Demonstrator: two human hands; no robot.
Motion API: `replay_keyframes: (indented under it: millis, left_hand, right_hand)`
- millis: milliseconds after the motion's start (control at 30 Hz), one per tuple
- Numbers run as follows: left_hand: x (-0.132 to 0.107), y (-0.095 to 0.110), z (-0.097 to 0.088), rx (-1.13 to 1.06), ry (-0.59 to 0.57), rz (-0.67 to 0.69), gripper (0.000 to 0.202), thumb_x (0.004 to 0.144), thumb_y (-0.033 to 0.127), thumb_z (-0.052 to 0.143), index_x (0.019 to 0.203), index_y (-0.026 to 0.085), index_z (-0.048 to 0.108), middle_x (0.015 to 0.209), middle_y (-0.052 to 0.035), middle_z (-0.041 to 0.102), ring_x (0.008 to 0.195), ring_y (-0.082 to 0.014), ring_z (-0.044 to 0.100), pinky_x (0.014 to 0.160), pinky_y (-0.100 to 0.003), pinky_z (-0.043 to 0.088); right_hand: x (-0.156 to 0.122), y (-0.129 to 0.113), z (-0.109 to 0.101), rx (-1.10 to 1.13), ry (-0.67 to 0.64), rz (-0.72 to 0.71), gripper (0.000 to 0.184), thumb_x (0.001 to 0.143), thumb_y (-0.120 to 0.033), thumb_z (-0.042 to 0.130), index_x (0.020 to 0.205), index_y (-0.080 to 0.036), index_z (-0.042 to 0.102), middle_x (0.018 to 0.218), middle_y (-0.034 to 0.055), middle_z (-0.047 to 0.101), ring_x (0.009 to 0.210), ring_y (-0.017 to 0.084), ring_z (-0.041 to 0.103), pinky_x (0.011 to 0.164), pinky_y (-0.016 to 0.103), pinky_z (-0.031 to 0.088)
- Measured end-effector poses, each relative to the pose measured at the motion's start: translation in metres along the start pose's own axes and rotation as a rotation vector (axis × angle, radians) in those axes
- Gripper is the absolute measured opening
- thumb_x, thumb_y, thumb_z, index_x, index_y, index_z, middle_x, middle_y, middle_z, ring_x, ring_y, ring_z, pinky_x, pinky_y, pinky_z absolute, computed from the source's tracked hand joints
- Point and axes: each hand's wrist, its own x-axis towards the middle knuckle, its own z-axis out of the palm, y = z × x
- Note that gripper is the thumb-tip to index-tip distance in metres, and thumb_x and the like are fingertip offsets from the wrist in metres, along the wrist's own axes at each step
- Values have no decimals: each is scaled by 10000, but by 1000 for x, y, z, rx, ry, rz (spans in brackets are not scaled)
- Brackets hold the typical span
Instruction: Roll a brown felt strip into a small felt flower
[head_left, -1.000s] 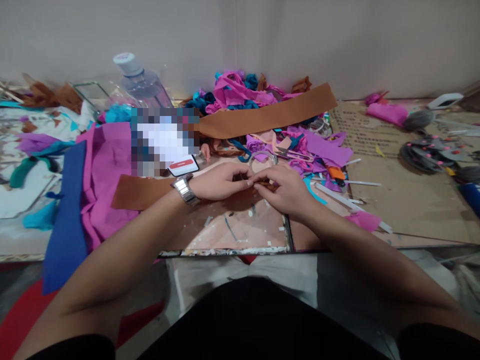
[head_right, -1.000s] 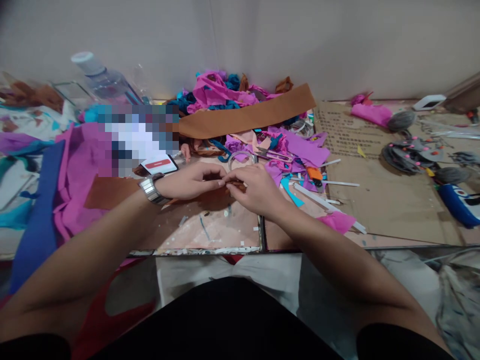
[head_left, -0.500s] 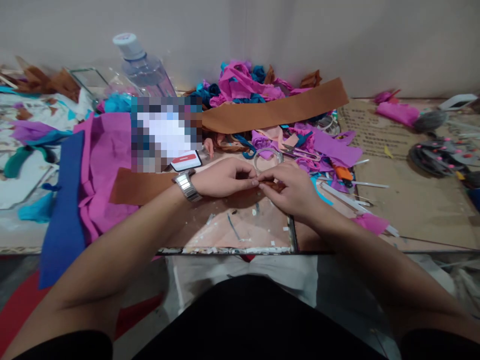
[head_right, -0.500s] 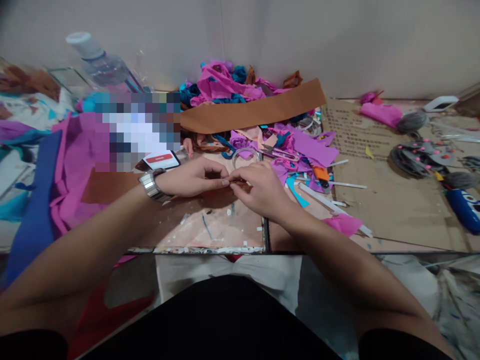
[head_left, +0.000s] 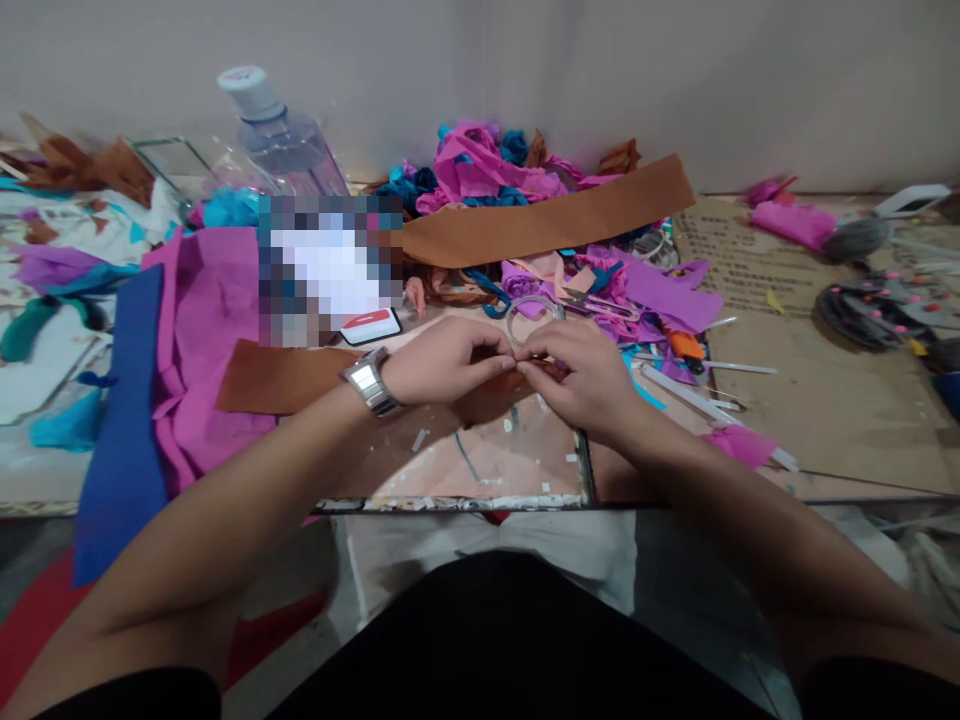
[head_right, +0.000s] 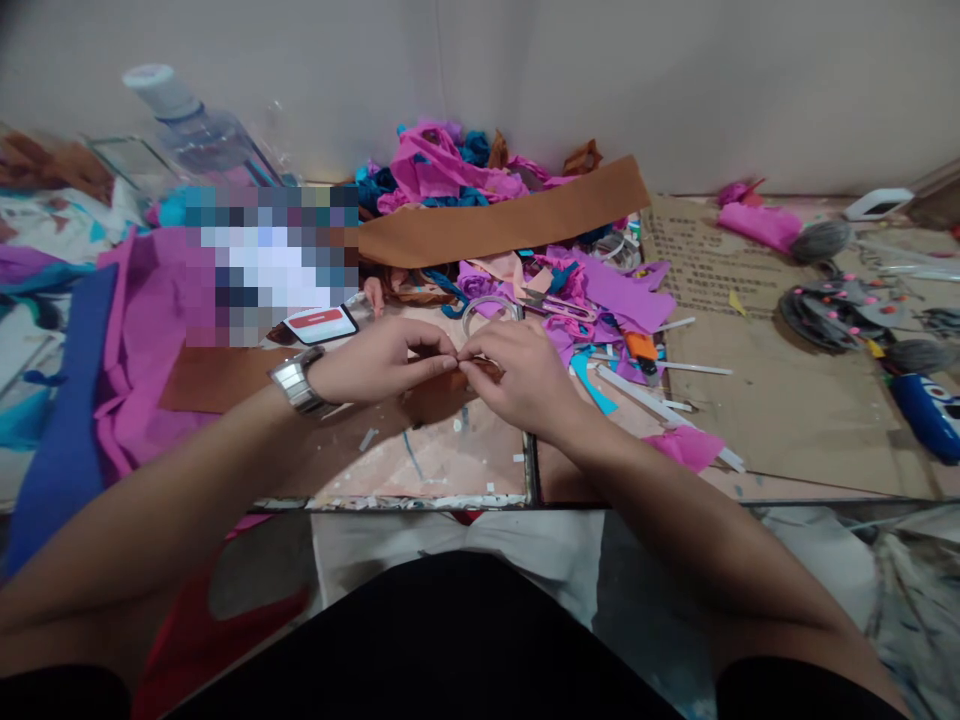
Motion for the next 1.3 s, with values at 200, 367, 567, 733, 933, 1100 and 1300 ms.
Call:
replay_keyframes:
  millis: [200,367,567,733,933,1100,1300]
  left_hand:
    - [-5,8,9,202,153,63,220,1008,312,589,965,182,761,902,-53,778,790,-188,656,740,-309,441]
    - [-7,12,9,199,159,40,224,1004,283,569,959,174,760,912,-57,779,794,-190,657,744,-310,437]
    - [-8,12,6,20,140,-17,248,1000,293,571,862,167,734,795,-22,739,714,-157,622,683,-291,416]
    - [-9,10,14,206,224,66,226,1009,305,568,952,179,747,897,-53,762,825,-201,656,773,-337,450]
    - [-9,6,25,412,288,139,246,1033,282,517,948,176,721,859,-72,709,861,-228,628,783,-367,450]
    - [-9,3,29,507,299,205,279,1056,272,471,999,158,719,909,-94,712,913,-247,632,840,-398,480]
    - [-9,5,31,512,272,200,294,1066,293,464,1009,157,718,925,-106,721,916,-252,635,838,-402,484]
  right_hand:
    - [3,-2,0,81,49,-24,99,926,-160,667,945,-242,720,1095,71,693,1056,251,667,940,427,521]
    - [3,-2,0,83,57,-41,76,935,-162,670,938,-217,721,1106,80,684,1082,243,655,965,422,517]
    - [3,-4,1,84,70,-43,86,953,-191,664,956,-252,725,1099,64,694,1084,257,656,967,447,513]
    - [4,-4,1,139,59,-18,85,938,-173,667,937,-240,719,1083,67,686,1065,249,659,952,437,523]
    - [6,-2,3,247,58,80,114,909,-128,672,884,-231,715,1080,55,690,1049,236,669,950,427,530]
    - [7,0,4,325,-12,119,130,915,-113,629,856,-212,691,1088,65,666,1063,225,655,952,410,519]
    - [9,1,4,367,-120,162,138,901,-113,587,811,-204,639,1082,70,669,1069,227,637,970,405,494]
